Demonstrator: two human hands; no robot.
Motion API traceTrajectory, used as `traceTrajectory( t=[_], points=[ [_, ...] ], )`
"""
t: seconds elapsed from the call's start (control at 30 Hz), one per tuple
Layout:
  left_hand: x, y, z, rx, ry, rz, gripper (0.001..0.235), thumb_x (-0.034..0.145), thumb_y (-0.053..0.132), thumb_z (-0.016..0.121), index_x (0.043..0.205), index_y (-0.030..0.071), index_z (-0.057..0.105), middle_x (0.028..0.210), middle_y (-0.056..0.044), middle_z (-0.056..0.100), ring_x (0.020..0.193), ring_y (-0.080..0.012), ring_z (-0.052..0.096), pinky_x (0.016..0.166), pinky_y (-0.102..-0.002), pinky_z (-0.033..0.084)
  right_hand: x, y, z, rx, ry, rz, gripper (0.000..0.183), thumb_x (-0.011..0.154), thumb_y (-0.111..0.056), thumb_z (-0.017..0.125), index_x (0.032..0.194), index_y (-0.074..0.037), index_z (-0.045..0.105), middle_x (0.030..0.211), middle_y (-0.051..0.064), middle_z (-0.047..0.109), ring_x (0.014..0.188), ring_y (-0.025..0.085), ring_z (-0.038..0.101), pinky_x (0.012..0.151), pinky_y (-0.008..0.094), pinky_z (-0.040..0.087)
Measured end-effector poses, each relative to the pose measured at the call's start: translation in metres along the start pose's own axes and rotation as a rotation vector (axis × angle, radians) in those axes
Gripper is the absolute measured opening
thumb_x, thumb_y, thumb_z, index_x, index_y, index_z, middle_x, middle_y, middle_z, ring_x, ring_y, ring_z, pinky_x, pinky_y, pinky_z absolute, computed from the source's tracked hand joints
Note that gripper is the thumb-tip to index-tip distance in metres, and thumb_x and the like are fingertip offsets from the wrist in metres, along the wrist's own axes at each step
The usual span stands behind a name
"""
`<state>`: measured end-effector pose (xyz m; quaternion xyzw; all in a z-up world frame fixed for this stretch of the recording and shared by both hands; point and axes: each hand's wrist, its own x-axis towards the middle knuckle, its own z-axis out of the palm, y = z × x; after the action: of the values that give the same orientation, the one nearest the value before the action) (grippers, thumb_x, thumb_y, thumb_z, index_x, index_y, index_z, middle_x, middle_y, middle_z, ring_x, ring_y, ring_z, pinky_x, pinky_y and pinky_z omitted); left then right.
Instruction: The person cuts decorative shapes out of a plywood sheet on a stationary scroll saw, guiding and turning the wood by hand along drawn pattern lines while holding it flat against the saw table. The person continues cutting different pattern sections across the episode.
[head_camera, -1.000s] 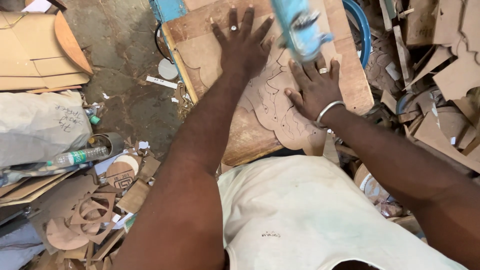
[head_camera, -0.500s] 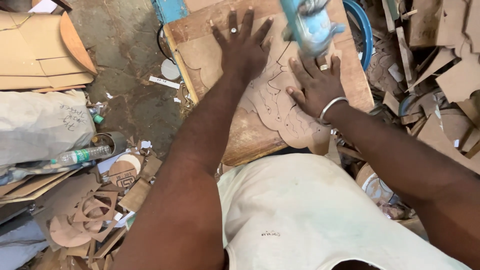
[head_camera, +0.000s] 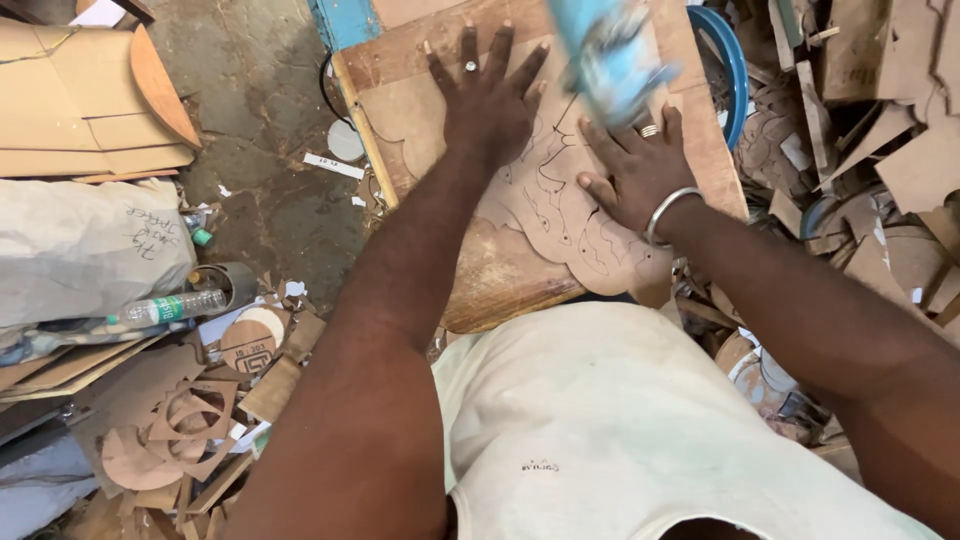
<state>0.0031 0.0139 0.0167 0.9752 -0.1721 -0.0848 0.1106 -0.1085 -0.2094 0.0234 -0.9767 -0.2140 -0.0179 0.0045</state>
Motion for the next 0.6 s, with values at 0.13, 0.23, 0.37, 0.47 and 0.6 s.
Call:
traceTrajectory(
  t=[0.13,0.23,0.37,0.47,0.6],
  points=[
    [-0.001,0.002,-0.004,-0.023,-0.015,-0.015,0.053,0.108,0.054,0.033,0.160,0.044,0.033,0.174,0.000,0.015,0.160,-0.0368,0.000,0.117,-0.075,-0.014,0.002,0.003,-0.007,0.071,-0.083,0.023,0.070,0.107,-0.053,0.044,0.165,-0.015,0.039,0.154,0.019,0.050,0.137,0.042,0.050,0.121,0.066,0.009],
    [-0.003,0.003,-0.008,-0.008,-0.029,-0.018,0.053,0.107,0.053,0.031,0.160,0.045,0.031,0.174,0.000,0.014,0.159,-0.0373,-0.001,0.116,-0.075,-0.014,0.003,0.010,-0.001,0.068,-0.068,-0.009,0.069,0.108,-0.054,0.041,0.165,-0.016,0.038,0.157,0.018,0.048,0.139,0.041,0.049,0.121,0.066,0.007],
    [-0.004,0.003,-0.007,0.005,-0.045,-0.011,0.053,0.107,0.053,0.029,0.159,0.045,0.030,0.173,0.000,0.014,0.159,-0.0379,0.000,0.115,-0.076,-0.013,0.005,0.019,0.006,-0.002,-0.025,-0.072,0.069,0.109,-0.058,0.037,0.166,-0.019,0.037,0.158,0.020,0.050,0.140,0.040,0.049,0.121,0.064,0.005],
    [-0.005,0.002,-0.006,0.014,-0.014,-0.005,0.052,0.109,0.052,0.029,0.160,0.044,0.031,0.174,-0.001,0.016,0.159,-0.0394,0.002,0.116,-0.077,-0.012,0.009,0.022,0.003,0.065,-0.078,-0.075,0.070,0.109,-0.058,0.036,0.167,-0.018,0.036,0.149,0.022,0.057,0.140,0.039,0.050,0.123,0.064,0.003],
    [-0.005,0.002,-0.007,0.025,-0.008,0.014,0.053,0.108,0.052,0.030,0.160,0.044,0.031,0.173,-0.002,0.017,0.159,-0.0395,0.003,0.116,-0.077,-0.011,0.015,0.025,-0.006,0.018,-0.227,-0.012,0.073,0.106,-0.059,0.037,0.169,-0.023,0.035,0.138,0.021,0.064,0.137,0.039,0.052,0.126,0.061,0.001]
  ],
)
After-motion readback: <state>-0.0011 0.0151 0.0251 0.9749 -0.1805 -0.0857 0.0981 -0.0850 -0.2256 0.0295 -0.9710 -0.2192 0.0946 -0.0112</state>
